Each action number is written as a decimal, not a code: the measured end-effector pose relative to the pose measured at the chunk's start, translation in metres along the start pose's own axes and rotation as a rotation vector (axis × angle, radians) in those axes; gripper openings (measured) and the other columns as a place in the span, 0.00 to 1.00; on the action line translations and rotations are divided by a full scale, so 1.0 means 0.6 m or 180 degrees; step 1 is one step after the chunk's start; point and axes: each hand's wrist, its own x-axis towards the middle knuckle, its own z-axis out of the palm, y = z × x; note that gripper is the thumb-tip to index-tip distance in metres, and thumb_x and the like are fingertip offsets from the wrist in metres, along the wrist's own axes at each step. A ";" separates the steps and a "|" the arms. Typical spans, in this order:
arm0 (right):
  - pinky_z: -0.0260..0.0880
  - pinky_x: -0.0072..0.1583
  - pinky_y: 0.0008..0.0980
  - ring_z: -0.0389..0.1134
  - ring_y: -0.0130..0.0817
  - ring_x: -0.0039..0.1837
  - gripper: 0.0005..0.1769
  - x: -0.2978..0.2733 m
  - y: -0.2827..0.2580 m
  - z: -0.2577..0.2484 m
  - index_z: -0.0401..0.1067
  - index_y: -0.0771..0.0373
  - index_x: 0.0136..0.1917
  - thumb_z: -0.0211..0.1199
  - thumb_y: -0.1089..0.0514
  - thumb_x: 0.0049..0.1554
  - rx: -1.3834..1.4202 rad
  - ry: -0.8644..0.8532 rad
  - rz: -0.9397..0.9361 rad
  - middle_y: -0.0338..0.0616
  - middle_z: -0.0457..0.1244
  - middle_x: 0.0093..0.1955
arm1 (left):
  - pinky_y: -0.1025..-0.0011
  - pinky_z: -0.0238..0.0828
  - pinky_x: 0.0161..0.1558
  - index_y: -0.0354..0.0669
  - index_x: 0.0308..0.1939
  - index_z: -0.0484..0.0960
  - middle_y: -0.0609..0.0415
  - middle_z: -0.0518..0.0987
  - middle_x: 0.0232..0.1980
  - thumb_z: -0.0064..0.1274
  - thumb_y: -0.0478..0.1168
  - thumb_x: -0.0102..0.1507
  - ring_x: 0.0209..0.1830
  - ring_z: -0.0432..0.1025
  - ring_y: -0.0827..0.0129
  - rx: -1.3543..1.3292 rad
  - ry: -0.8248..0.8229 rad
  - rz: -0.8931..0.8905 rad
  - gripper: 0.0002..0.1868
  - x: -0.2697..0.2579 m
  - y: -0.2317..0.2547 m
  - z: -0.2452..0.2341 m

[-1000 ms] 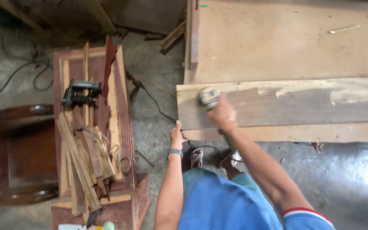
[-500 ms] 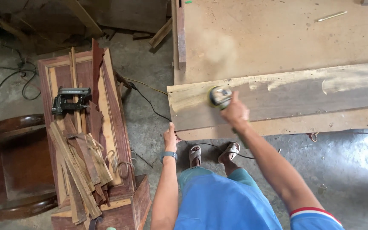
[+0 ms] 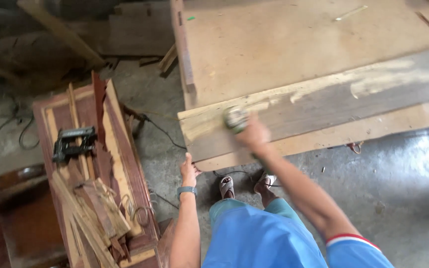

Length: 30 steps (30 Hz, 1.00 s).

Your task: The person uses a handheld electric sander to smooth the surface of a long wooden plank placed on a workbench. They move the sander back and forth along the length of the wood while holding it steady with their other hand.

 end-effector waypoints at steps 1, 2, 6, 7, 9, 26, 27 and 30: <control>0.72 0.63 0.53 0.72 0.50 0.64 0.56 0.002 -0.016 0.029 0.44 0.60 0.82 0.66 0.41 0.49 0.0040 0.0024 0.0049 0.55 0.69 0.59 | 0.32 0.65 0.61 0.39 0.72 0.67 0.23 0.73 0.64 0.45 0.71 0.68 0.63 0.68 0.27 0.0053 -0.0041 0.0004 0.43 -0.002 0.003 -0.001; 0.73 0.61 0.52 0.72 0.51 0.62 0.53 0.007 -0.033 0.057 0.46 0.59 0.82 0.64 0.46 0.49 -0.0137 -0.0055 -0.0430 0.55 0.69 0.58 | 0.33 0.66 0.61 0.41 0.71 0.67 0.23 0.74 0.63 0.45 0.71 0.68 0.63 0.69 0.27 0.0062 0.0004 0.0020 0.42 -0.004 0.003 -0.002; 0.74 0.58 0.56 0.74 0.60 0.56 0.46 0.023 -0.073 0.094 0.46 0.58 0.77 0.62 0.54 0.50 -0.0084 -0.0290 -0.1183 0.60 0.69 0.53 | 0.35 0.65 0.61 0.41 0.71 0.67 0.23 0.74 0.63 0.44 0.71 0.69 0.63 0.69 0.28 0.0094 0.0097 0.0012 0.42 -0.019 0.011 0.005; 0.74 0.58 0.56 0.74 0.60 0.56 0.46 0.026 -0.064 0.074 0.46 0.58 0.77 0.62 0.54 0.50 -0.0087 -0.0297 -0.1181 0.60 0.69 0.53 | 0.35 0.65 0.61 0.41 0.71 0.67 0.23 0.74 0.63 0.44 0.71 0.69 0.63 0.69 0.28 0.0093 0.0101 0.0005 0.42 -0.017 0.010 0.003; 0.74 0.59 0.55 0.73 0.56 0.60 0.48 0.033 -0.052 0.034 0.45 0.56 0.80 0.63 0.50 0.52 -0.0374 -0.0264 -0.0807 0.56 0.69 0.56 | 0.36 0.67 0.60 0.39 0.70 0.69 0.23 0.74 0.62 0.44 0.70 0.70 0.62 0.70 0.29 0.0138 0.0105 0.0037 0.40 -0.013 0.008 -0.001; 0.68 0.61 0.61 0.69 0.67 0.60 0.59 0.237 0.369 -0.085 0.47 0.58 0.73 0.83 0.43 0.42 0.0758 0.0953 0.1115 0.69 0.65 0.57 | 0.35 0.66 0.60 0.38 0.69 0.71 0.24 0.76 0.61 0.46 0.70 0.69 0.62 0.70 0.29 0.0094 0.0320 0.0098 0.41 -0.008 -0.002 0.002; 0.67 0.62 0.61 0.68 0.68 0.62 0.61 0.234 0.363 -0.076 0.47 0.59 0.74 0.83 0.43 0.41 0.0977 0.0942 0.1140 0.71 0.64 0.58 | 0.34 0.66 0.60 0.37 0.69 0.70 0.23 0.76 0.60 0.46 0.70 0.69 0.61 0.70 0.28 0.0068 0.0293 0.0112 0.42 0.002 -0.008 -0.005; 0.71 0.59 0.58 0.71 0.62 0.60 0.63 0.222 0.307 -0.022 0.47 0.57 0.76 0.82 0.41 0.40 0.0629 0.0968 0.1116 0.64 0.67 0.55 | 0.32 0.65 0.61 0.36 0.68 0.70 0.23 0.75 0.62 0.48 0.70 0.68 0.63 0.69 0.28 -0.0040 0.0248 0.0101 0.42 0.008 -0.015 -0.004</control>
